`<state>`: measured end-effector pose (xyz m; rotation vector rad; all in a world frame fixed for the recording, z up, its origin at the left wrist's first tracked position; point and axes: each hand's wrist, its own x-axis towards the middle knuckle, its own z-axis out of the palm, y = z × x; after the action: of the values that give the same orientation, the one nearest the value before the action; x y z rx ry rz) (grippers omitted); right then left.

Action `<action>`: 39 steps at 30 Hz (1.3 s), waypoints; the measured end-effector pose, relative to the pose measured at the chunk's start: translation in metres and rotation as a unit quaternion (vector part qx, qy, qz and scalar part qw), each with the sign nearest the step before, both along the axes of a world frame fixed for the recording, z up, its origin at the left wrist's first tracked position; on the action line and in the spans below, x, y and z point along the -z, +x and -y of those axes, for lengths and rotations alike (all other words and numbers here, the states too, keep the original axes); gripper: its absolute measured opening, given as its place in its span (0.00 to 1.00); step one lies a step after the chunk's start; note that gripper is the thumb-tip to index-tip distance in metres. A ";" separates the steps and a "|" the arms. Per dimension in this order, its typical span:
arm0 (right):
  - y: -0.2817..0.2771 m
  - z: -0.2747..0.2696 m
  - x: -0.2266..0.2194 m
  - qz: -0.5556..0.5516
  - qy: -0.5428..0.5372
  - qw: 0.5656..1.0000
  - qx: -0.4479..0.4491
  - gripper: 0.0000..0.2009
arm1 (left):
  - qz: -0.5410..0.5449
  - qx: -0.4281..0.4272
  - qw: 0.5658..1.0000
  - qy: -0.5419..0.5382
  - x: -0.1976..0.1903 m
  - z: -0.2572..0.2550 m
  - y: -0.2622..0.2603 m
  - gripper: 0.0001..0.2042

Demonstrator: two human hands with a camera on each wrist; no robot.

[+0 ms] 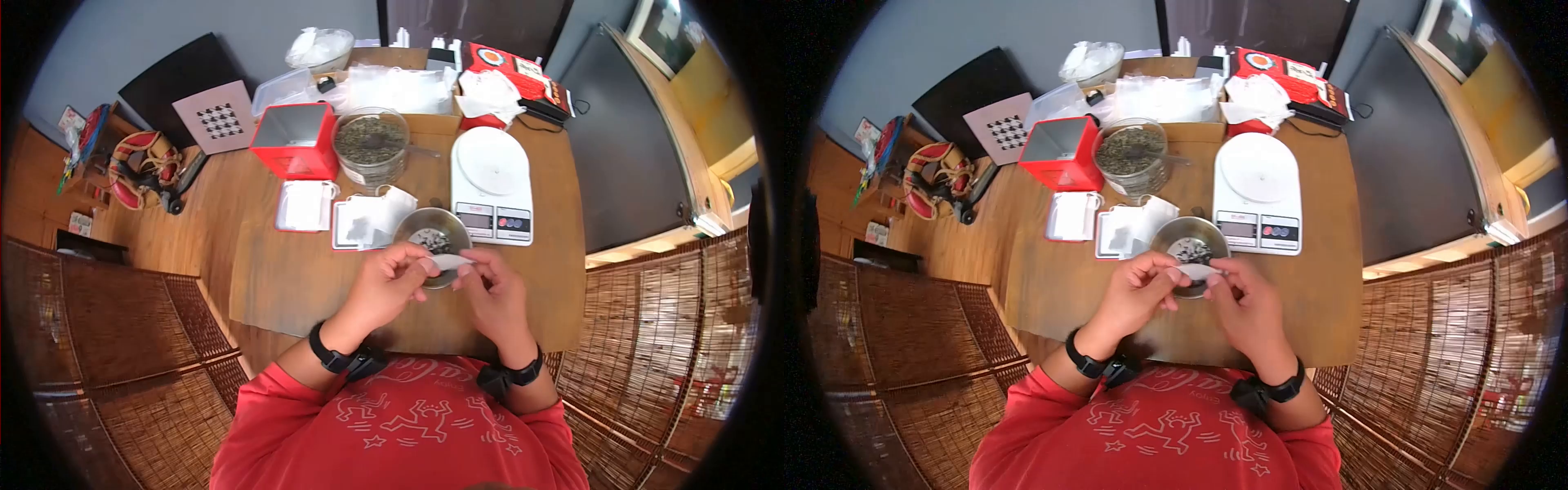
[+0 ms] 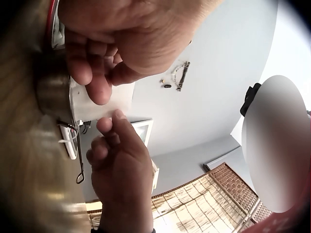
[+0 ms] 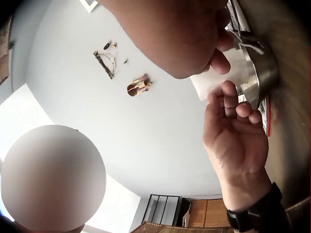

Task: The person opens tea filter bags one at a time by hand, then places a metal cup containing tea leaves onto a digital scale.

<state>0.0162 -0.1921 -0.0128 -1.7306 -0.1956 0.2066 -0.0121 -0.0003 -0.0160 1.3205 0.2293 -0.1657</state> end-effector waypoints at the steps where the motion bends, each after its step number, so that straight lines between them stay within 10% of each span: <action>1: -0.001 0.000 0.001 0.004 0.017 1.000 -0.003 0.09 | 0.014 0.005 1.000 -0.008 -0.006 -0.002 -0.001 0.06; 9: -0.003 0.044 0.005 -0.047 0.027 0.998 0.044 0.08 | 0.181 -0.194 0.933 0.242 0.002 -0.090 0.003 0.04; 15: -0.008 0.052 0.014 -0.069 0.047 0.995 0.060 0.07 | 0.060 -0.204 0.828 0.518 -0.012 -0.143 0.020 0.12; 17: -0.010 0.053 0.013 -0.081 0.047 0.994 0.059 0.07 | 0.210 -0.194 0.597 0.749 -0.013 -0.143 0.021 0.13; 19: -0.011 0.053 0.010 -0.079 0.046 0.994 0.055 0.07 | 0.217 -0.196 0.626 0.723 -0.011 -0.122 0.021 0.13; 23: -0.010 0.056 0.008 -0.079 0.037 0.995 0.058 0.07 | 0.176 -0.086 0.816 0.545 -0.011 -0.074 0.032 0.10; 33: -0.017 0.071 0.004 -0.077 0.051 0.993 0.072 0.07 | 0.081 -0.010 0.806 0.586 -0.002 -0.048 0.068 0.19; 39: -0.013 0.066 0.007 -0.072 0.072 0.993 0.055 0.08 | 0.255 -0.127 0.824 0.489 -0.023 -0.050 0.044 0.21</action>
<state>0.0027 -0.2583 -0.0202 -1.5703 -0.0077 0.2297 0.0320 0.0499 0.0073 2.2757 0.0085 0.6231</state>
